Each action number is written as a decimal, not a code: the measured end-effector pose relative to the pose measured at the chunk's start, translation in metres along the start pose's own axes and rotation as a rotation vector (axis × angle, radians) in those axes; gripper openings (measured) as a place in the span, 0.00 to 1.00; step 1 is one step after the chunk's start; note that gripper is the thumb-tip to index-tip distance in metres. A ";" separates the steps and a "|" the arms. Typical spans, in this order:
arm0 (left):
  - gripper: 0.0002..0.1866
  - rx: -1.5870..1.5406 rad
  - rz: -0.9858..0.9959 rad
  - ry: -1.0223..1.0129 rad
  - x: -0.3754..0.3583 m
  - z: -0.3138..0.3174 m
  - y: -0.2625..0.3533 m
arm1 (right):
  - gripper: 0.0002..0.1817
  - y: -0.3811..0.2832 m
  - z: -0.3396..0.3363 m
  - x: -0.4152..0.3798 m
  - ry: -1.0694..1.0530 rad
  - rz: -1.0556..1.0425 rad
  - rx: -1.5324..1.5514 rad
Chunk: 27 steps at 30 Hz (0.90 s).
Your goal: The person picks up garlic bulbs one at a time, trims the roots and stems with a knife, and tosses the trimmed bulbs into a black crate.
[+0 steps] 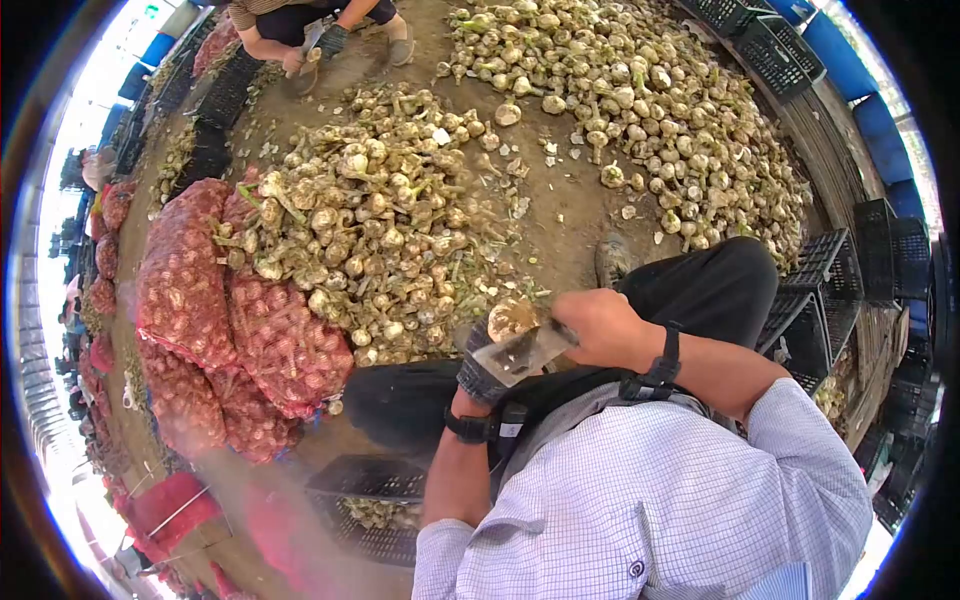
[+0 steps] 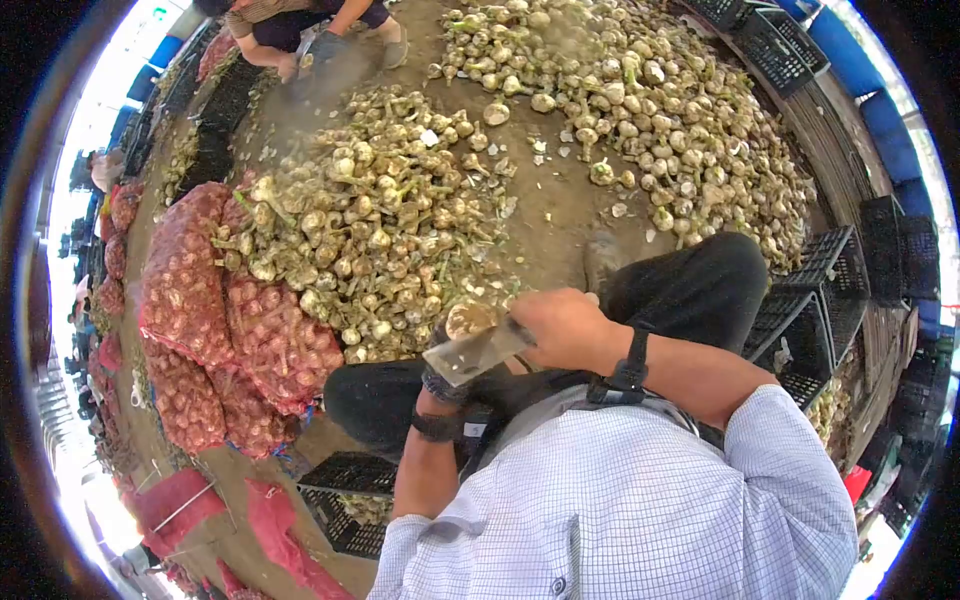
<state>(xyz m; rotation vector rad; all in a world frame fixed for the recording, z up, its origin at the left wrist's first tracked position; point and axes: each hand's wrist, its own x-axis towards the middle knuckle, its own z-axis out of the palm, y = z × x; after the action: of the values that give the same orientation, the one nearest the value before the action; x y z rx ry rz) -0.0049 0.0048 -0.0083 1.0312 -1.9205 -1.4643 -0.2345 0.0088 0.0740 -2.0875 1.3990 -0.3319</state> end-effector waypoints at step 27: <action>0.26 0.060 -0.130 -0.050 0.020 -0.007 0.015 | 0.18 0.005 0.014 0.008 0.131 0.179 0.329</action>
<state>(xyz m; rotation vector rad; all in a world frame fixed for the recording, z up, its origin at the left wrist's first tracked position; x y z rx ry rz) -0.0154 -0.0136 0.0072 1.1764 -1.9759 -1.5245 -0.2277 0.0051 0.0589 -1.6881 1.4817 -0.5903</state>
